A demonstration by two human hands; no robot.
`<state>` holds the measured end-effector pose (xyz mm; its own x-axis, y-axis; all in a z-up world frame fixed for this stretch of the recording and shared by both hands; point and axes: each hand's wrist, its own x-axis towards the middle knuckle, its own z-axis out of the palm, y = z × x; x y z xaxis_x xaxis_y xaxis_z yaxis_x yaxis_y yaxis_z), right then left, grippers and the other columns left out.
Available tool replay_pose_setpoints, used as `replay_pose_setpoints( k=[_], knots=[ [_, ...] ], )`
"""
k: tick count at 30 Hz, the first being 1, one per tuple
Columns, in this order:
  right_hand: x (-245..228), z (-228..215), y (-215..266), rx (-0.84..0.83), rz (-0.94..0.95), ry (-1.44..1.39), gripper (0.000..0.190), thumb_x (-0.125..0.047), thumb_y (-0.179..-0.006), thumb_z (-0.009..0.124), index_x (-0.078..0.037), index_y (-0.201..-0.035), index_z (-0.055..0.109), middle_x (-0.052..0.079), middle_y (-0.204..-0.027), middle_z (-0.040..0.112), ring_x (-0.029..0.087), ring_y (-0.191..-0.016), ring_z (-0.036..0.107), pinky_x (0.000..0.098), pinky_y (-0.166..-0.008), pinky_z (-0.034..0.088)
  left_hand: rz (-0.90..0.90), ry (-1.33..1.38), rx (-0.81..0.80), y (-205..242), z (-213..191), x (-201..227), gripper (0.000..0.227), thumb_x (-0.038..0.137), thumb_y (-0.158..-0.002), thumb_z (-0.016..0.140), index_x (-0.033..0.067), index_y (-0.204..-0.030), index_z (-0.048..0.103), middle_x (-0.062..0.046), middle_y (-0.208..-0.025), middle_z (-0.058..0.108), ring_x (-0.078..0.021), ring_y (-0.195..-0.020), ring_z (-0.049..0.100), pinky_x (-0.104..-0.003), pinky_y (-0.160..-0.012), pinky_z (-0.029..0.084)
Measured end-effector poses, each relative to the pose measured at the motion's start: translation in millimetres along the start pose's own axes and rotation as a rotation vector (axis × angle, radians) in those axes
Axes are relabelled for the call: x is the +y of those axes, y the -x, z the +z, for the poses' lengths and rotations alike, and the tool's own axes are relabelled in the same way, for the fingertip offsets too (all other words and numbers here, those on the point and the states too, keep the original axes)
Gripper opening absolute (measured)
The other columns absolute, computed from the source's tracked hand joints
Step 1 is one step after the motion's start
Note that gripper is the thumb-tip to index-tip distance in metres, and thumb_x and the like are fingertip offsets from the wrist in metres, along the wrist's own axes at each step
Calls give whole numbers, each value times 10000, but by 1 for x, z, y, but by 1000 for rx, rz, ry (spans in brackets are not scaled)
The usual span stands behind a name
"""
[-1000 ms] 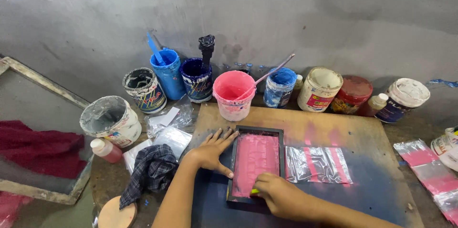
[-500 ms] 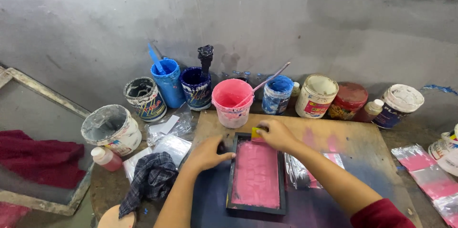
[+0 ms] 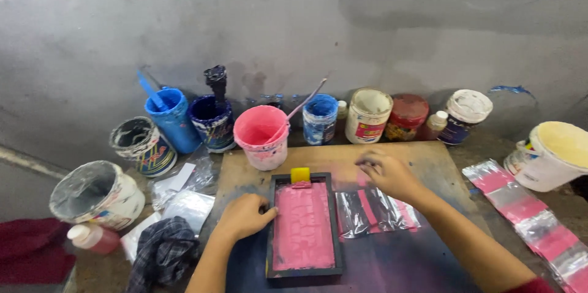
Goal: The person uses a yellow sponge to spread pink paint on a black tray. They then use a dark cloth to wipe the wooden table surface, cleaning off paint smudges. Finally, they wipe a yellow rectangular object with the cloth.
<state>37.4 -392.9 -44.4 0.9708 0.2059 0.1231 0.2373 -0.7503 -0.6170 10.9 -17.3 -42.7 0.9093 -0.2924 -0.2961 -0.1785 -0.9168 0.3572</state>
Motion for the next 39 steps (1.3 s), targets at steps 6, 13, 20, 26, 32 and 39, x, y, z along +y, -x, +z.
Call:
replay_pose_setpoints(
  k=[6, 13, 20, 26, 32, 39],
  knots=[
    [114, 4, 56, 226, -255, 123, 181, -152, -896, 634, -144, -928, 811, 20, -964, 771, 250, -918, 695, 408, -851, 502, -49, 16, 10, -13, 12, -8, 484, 495, -882, 612, 106, -615, 502, -136, -677, 627, -340, -692, 609, -481, -637, 382],
    [109, 11, 76, 170, -337, 152, 160, -196, -865, 746, -226, -995, 834, 26, -1095, 724, 229, -1014, 617, 432, -885, 420, -88, -4, -25, -13, 10, -5, 471, 502, -886, 613, 136, -607, 512, -55, -619, 632, -264, -630, 606, -431, -609, 393],
    [99, 16, 79, 48, -372, 274, 154, -186, -852, 716, -204, -955, 828, 24, -1140, 695, 272, -1054, 573, 432, -871, 423, -110, 44, -47, -11, 3, -4, 471, 475, -912, 620, 133, -608, 508, -35, -606, 635, -230, -617, 598, -418, -612, 389],
    [94, 16, 80, 36, -360, 277, 152, -203, -883, 699, -173, -962, 825, 26, -1134, 694, 273, -1054, 573, 437, -843, 425, -141, 44, -70, -7, -5, -2, 452, 475, -934, 600, 139, -644, 521, -23, -636, 663, -234, -660, 618, -412, -637, 408],
    [96, 19, 82, 28, -335, 268, 164, -171, -881, 686, -163, -975, 821, 31, -1136, 693, 272, -1069, 570, 430, -859, 430, -147, 59, -61, -4, -8, -3, 467, 461, -941, 610, 135, -630, 486, -26, -606, 592, -213, -603, 550, -399, -609, 369],
    [98, 20, 82, 28, -335, 282, 180, -162, -875, 682, -174, -1004, 807, 35, -1142, 691, 271, -1092, 571, 427, -874, 442, -87, 86, 1, -4, -8, -14, 467, 428, -937, 610, 117, -618, 469, -45, -582, 540, -204, -581, 491, -420, -599, 311]
  ],
)
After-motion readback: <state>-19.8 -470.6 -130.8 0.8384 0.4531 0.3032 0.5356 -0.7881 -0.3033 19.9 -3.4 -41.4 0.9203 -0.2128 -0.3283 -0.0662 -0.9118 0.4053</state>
